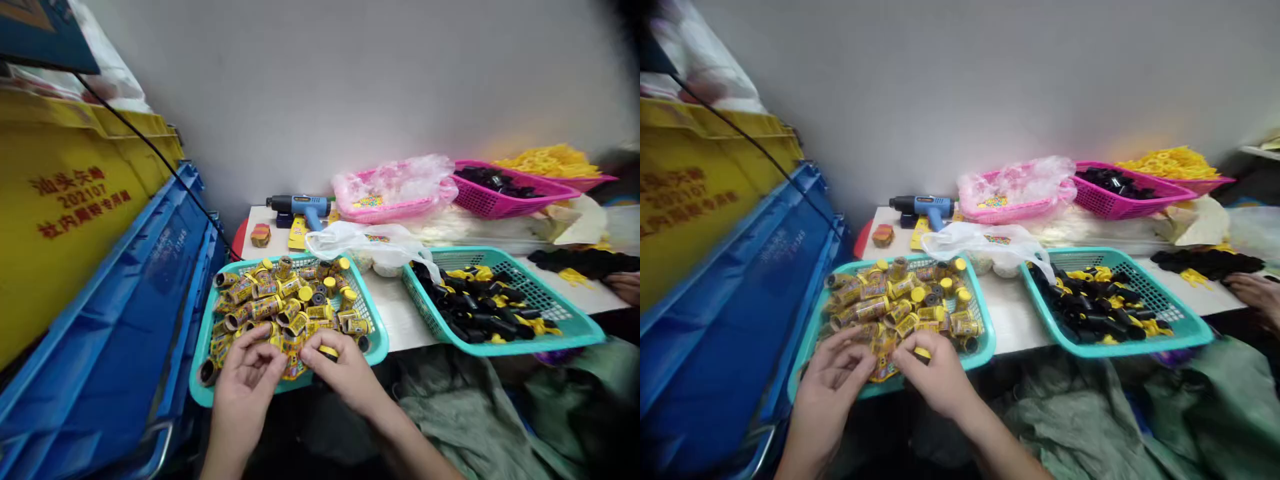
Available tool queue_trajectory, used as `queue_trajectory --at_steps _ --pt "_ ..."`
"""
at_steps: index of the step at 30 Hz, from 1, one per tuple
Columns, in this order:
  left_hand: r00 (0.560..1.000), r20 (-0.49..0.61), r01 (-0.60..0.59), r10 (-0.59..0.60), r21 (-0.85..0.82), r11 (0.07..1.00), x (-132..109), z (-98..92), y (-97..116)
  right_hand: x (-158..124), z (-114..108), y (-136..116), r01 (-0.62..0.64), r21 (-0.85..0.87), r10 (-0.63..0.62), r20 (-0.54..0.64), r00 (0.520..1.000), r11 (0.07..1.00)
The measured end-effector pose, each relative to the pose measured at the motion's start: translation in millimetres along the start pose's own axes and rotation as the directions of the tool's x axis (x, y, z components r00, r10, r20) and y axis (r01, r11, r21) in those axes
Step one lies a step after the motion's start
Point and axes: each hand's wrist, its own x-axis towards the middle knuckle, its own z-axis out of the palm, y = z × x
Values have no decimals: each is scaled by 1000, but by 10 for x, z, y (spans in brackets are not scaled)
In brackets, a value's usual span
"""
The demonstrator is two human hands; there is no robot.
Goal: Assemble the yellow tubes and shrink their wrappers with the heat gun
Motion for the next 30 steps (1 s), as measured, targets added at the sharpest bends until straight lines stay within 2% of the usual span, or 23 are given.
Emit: queue_trajectory --at_steps 3,6,10,13,14,16,18,20,22,27,30 --pt "994 -104 -35 39 47 998 -14 -18 -68 -16 36 10 -6 26 7 -23 1000 1000" --pt "989 -138 -47 58 82 995 -33 -29 -82 -14 58 31 -10 30 11 -54 998 1000" --pt "1000 -27 -4 6 65 998 -32 -28 -33 4 58 66 32 12 -31 -55 998 999" --pt "1000 9 -2 2 67 998 -4 -52 -26 0 40 103 50 10 -50 -49 998 999" --pt "1000 11 -2 1 85 996 6 -69 -35 -4 27 117 41 44 -39 -49 998 998" --pt "1000 -10 8 -6 126 992 24 -117 -68 -13 -17 135 12 234 -4 -36 999 972" --pt "999 -43 14 -8 150 989 33 -167 -108 -17 -88 127 -14 498 28 -21 999 867" --pt "998 -61 4 6 157 988 33 -205 -143 -12 -172 90 -25 647 40 -8 999 762" --pt "999 -42 -10 17 153 988 28 -226 -170 -2 -249 44 -28 635 32 5 999 772" --pt "997 26 -73 70 149 986 14 -239 -200 24 -329 23 -58 394 9 126 992 917" --pt "993 43 -119 113 183 976 8 -253 -184 22 -326 85 -57 320 20 119 993 946"
